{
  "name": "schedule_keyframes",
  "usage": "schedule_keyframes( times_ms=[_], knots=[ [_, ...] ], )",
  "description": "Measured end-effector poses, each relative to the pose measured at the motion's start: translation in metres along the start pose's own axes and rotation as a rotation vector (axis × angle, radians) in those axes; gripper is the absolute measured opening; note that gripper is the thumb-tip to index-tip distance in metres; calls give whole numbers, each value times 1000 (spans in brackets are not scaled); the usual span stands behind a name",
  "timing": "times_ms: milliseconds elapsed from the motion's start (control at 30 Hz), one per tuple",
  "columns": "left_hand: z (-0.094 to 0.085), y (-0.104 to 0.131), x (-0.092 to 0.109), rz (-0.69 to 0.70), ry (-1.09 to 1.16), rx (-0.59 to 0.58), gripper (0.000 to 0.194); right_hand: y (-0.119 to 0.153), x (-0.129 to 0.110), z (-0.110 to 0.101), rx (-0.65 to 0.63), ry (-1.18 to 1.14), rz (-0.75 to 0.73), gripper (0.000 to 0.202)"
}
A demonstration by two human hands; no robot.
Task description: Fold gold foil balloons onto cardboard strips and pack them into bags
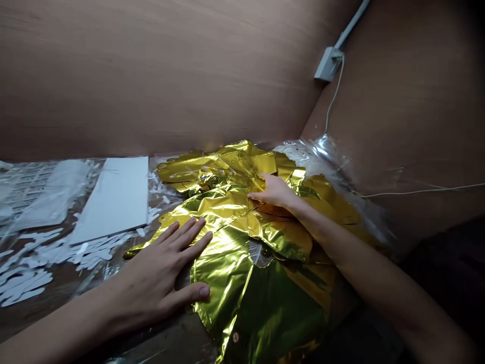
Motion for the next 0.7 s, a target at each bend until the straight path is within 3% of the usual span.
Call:
schedule_keyframes(
  times_ms=[100, 200, 300, 433, 533, 633, 700],
  knots=[
    [-1, 1, -1, 10, 42, 42, 93, -6, 7, -7, 44, -79, 29, 80],
    [0, 2, -2, 22, 57, 55, 92, -8, 13, -29, 173, -130, 48, 71],
    [1, 3, -2, 34, 55, 68, 91, -10, 15, -49, 239, -209, 38, 74],
    [0, 4, 1, 4, 41, 45, 90, -5, 9, -49, 193, -655, 78, 78],
    [0, 4, 4, -30, 39, 2, 92, 19, -28, -56, 262, -760, -20, 73],
    [-3, 4, 7, -48, 49, -19, 94, 56, -96, -65, 334, -517, -252, 68],
    [-7, 3, 10, -36, 62, -5, 95, 77, -149, -59, 312, -316, -452, 64]
  ],
)
Point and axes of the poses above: each hand's wrist, its own y-axis away from the middle knuckle, its own z-axis out of the palm, x = y × z, the point moved 9 cm from there along -y, towards the middle knuckle, and after that the axes turned 14 degrees about y, right-handed, at the moved point
